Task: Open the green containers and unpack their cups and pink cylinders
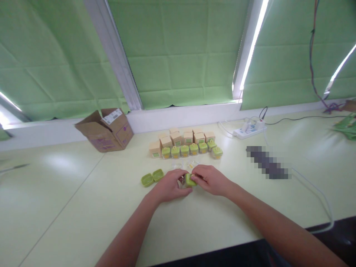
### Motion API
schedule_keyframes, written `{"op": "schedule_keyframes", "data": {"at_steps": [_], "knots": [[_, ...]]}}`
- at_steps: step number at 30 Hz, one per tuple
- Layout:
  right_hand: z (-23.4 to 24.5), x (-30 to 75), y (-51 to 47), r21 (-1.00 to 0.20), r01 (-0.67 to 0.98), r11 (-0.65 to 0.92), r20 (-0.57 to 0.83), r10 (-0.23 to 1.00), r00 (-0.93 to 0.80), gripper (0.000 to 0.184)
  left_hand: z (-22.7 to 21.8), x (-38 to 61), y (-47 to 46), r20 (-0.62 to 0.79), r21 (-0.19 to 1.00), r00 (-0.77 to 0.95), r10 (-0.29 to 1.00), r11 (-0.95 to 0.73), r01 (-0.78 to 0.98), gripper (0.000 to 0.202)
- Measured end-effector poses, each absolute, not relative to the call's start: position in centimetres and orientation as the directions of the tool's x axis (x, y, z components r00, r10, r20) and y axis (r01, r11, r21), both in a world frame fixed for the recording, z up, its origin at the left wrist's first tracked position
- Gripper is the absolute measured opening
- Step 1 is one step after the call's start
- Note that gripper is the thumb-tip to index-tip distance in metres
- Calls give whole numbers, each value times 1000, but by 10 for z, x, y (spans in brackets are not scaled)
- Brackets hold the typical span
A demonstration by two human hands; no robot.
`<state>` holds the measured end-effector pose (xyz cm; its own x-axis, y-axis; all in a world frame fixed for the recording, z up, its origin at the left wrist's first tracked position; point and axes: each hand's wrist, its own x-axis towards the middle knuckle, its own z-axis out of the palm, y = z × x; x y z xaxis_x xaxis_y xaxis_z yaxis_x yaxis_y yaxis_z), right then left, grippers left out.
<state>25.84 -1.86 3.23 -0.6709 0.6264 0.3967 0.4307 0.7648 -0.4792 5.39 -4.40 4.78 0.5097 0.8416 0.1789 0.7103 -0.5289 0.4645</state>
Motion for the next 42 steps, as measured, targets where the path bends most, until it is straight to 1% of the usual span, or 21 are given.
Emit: {"op": "schedule_keyframes", "data": {"at_steps": [7, 13, 17, 20, 25, 28, 31, 34, 38, 42], "knots": [[35, 258, -20, -488, 450, 748, 350, 639, -684, 16, 51, 55, -45, 175, 481, 500, 848, -517, 708, 25], [35, 258, -21, -518, 449, 728, 334, 655, -678, 17, 53, 53, -45, 158, 503, 499, 852, -505, 702, 24], [34, 256, -21, -504, 462, 730, 345, 661, -667, 17, 56, 52, -45, 153, 511, 487, 860, -491, 706, 20], [35, 258, -20, -503, 468, 726, 370, 670, -643, 18, 55, 50, -44, 127, 512, 478, 869, -470, 719, 22], [38, 265, -17, -553, 491, 674, 389, 729, -562, 19, 51, 46, -42, 111, 499, 463, 879, -452, 740, 29], [40, 269, -15, -600, 493, 630, 352, 761, -544, 20, 52, 42, -41, 95, 473, 473, 876, -458, 753, 32], [42, 271, -16, -638, 481, 601, 282, 764, -580, 19, 55, 38, -41, 76, 427, 483, 872, -466, 775, 30], [43, 273, -16, -649, 482, 589, 227, 754, -616, 18, 57, 34, -41, 67, 397, 480, 875, -464, 792, 32], [43, 273, -16, -631, 500, 593, 177, 738, -652, 17, 56, 30, -40, 71, 376, 460, 885, -451, 809, 38], [41, 273, -17, -562, 529, 636, 145, 705, -694, 19, 56, 27, -38, 108, 341, 472, 875, -478, 809, 36]]}}
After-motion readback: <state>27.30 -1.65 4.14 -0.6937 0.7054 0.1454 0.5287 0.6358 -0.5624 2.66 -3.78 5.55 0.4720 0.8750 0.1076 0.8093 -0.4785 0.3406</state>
